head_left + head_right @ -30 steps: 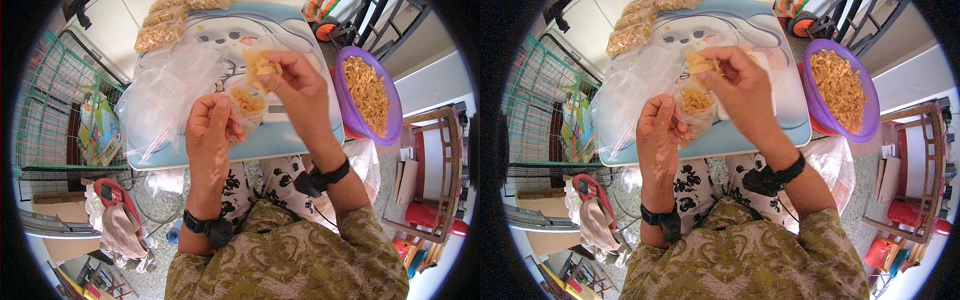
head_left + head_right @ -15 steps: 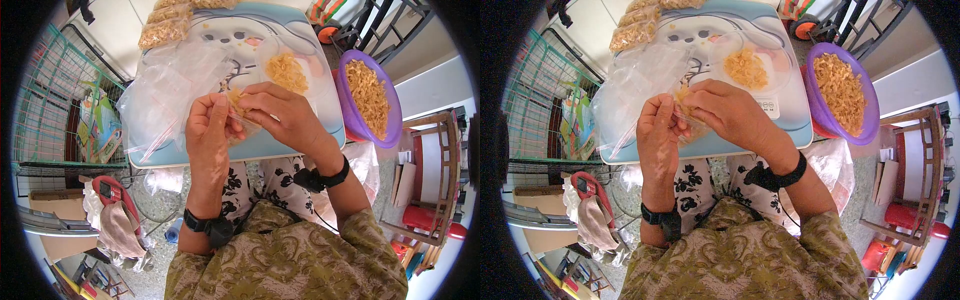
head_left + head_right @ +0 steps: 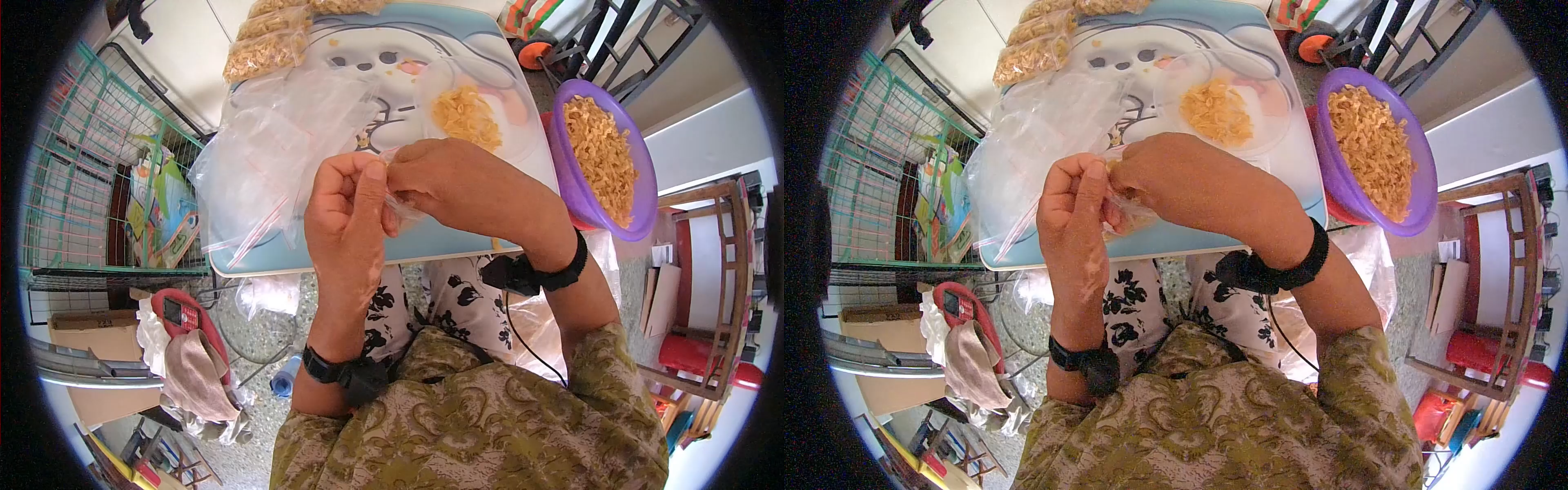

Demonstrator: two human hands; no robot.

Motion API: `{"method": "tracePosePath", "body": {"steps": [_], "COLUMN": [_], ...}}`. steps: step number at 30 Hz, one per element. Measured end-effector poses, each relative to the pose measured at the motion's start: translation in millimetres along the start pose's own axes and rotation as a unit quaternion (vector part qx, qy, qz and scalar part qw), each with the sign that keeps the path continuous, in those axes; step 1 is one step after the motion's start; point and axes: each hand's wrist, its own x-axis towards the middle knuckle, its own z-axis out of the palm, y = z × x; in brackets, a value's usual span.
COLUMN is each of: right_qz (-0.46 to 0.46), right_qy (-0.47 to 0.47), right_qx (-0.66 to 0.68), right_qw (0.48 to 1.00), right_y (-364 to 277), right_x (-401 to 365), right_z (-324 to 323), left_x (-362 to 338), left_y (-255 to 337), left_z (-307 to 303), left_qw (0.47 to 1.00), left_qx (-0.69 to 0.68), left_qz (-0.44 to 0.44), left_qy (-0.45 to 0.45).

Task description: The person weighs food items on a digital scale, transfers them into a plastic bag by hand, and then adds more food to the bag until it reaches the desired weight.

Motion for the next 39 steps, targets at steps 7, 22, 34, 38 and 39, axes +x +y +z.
{"method": "tracePosePath", "body": {"steps": [7,22,34,38,39], "right_qz": [0.085,-0.041,0.225,0.317,0.322], "right_qy": [0.141,0.200,0.295,0.265,0.264], "right_qx": [0.051,-0.026,0.079,0.026,0.027], "right_qw": [0.985,0.979,0.925,0.910,0.909], "right_y": [-8,-5,-21,-10,-8], "right_x": [4,9,-60,-110,-121], "right_z": [3,-5,-11,6,12], "left_x": [7,5,1,2,3], "left_y": [-7,-7,-1,-2,-2], "left_z": [-16,-24,-28,-27,-25], "left_qw": [0.995,0.988,0.988,0.988,0.988], "left_qx": [-0.089,-0.148,-0.140,-0.137,-0.136], "left_qz": [-0.043,-0.049,-0.051,-0.057,-0.062], "left_qy": [0.034,0.013,0.028,0.030,0.028]}}
